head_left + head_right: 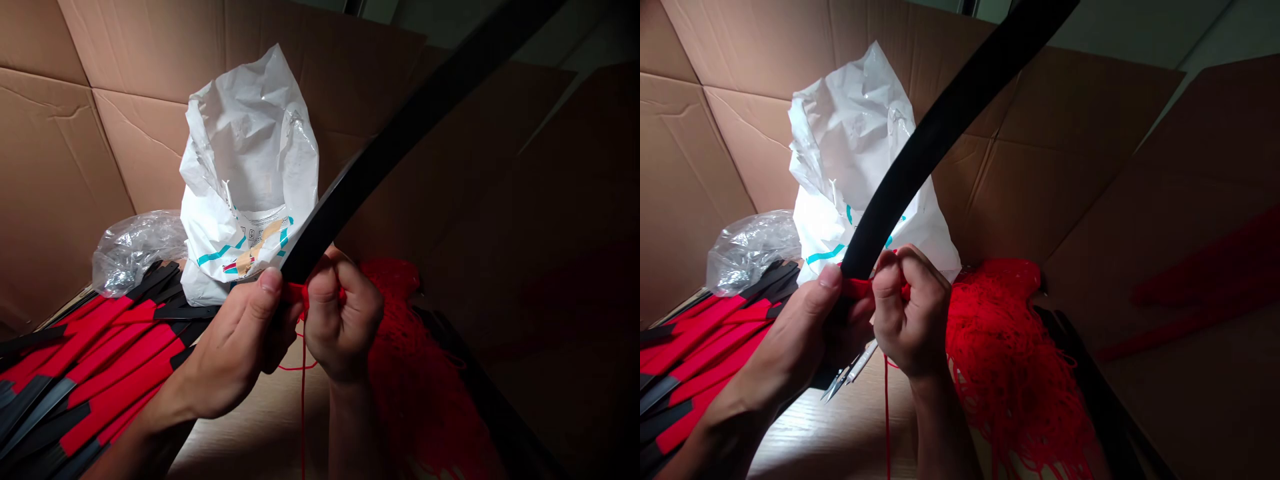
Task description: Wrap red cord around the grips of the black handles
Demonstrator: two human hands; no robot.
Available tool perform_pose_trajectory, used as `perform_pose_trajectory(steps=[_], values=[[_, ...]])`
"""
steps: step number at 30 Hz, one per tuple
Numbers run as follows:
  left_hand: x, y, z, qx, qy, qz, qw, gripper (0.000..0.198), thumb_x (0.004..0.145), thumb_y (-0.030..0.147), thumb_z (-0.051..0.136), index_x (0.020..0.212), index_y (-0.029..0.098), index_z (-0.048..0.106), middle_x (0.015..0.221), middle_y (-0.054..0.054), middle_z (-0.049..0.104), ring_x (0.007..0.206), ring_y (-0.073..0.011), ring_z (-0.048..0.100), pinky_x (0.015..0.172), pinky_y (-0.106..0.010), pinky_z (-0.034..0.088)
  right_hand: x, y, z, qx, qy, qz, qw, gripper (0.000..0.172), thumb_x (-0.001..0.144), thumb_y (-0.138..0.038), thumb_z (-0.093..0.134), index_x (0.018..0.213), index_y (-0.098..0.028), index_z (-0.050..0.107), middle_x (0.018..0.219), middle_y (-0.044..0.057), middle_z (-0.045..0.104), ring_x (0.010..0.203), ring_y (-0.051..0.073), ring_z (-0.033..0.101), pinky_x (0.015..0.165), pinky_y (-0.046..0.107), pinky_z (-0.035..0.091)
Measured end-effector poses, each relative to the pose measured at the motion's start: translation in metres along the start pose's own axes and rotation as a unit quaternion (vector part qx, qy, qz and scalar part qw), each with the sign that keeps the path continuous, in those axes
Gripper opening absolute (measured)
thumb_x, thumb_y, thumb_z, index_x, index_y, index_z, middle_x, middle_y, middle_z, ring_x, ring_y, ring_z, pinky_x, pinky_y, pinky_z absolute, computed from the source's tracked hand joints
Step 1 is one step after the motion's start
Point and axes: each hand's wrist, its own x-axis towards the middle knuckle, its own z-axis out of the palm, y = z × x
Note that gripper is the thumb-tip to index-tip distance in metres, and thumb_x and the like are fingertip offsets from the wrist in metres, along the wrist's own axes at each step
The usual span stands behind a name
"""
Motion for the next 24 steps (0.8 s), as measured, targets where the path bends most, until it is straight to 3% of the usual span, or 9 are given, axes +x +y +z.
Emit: perform_pose_trajectory(steps=[5,8,11,15,20,24], values=[[0.004,0.002,-0.008,-0.083,-0.078,-0.054,0.992,0.067,0.099,0.083,0.046,0.073,0.022,0.051,0.05,0.007,0.036,0.041,-0.0075,0.027,0.041,-0.021,0.022,-0.004,-0.007,0.0,0.041,-0.024,0.06,0.997,0.032,0.109,-0.025,0.052,0.077,-0.024,0.049,0.065,-0.005,0.056,0.059,0.011,0.059,0.059,0.026,0.049],[0.013,-0.004,-0.015,-0.158,-0.172,-0.109,0.966,0.069,0.096,0.087,0.046,0.075,0.022,0.052,0.047,0.01,0.032,0.036,-0.0056,0.02,0.036,-0.018,0.024,-0.005,-0.008,0.002,0.029,-0.021,0.083,0.996,0.033,0.11,-0.031,0.051,0.078,-0.025,0.05,0.065,-0.002,0.06,0.06,0.014,0.064,0.055,0.026,0.05],[0.02,-0.01,-0.021,-0.183,-0.223,-0.123,0.95,0.069,0.096,0.086,0.047,0.076,0.021,0.055,0.046,0.007,0.041,0.032,-0.0062,0.028,0.034,-0.018,0.027,-0.003,-0.005,0.002,0.001,-0.015,0.075,0.997,0.032,0.11,-0.034,0.049,0.079,-0.026,0.05,0.067,0.0,0.061,0.064,0.016,0.066,0.053,0.026,0.049],[0.022,-0.009,-0.022,-0.158,-0.206,-0.13,0.957,0.072,0.096,0.085,0.048,0.072,0.018,0.058,0.052,0.001,0.051,0.041,-0.01,0.046,0.042,-0.019,0.039,-0.001,0.0,0.003,-0.024,-0.019,0.057,0.998,0.033,0.111,-0.032,0.046,0.079,-0.025,0.048,0.067,-0.001,0.059,0.062,0.014,0.062,0.054,0.026,0.047],[0.018,-0.007,-0.008,-0.17,-0.072,-0.135,0.973,0.072,0.094,0.084,0.054,0.063,0.019,0.048,0.052,0.007,0.035,0.04,-0.0039,0.022,0.037,-0.017,0.018,0.0,0.0,0.008,-0.067,0.0,0.023,0.997,0.033,0.11,-0.025,0.045,0.077,-0.024,0.043,0.067,-0.002,0.054,0.064,0.013,0.055,0.06,0.028,0.044],[0.014,-0.004,-0.002,-0.171,-0.037,-0.116,0.978,0.069,0.092,0.082,0.055,0.063,0.021,0.049,0.049,0.008,0.03,0.039,-0.0043,0.017,0.037,-0.018,0.013,0.001,-0.005,0.01,-0.038,-0.01,0.009,0.999,0.03,0.109,-0.021,0.046,0.079,-0.024,0.045,0.072,-0.001,0.057,0.07,0.013,0.059,0.062,0.028,0.045]])
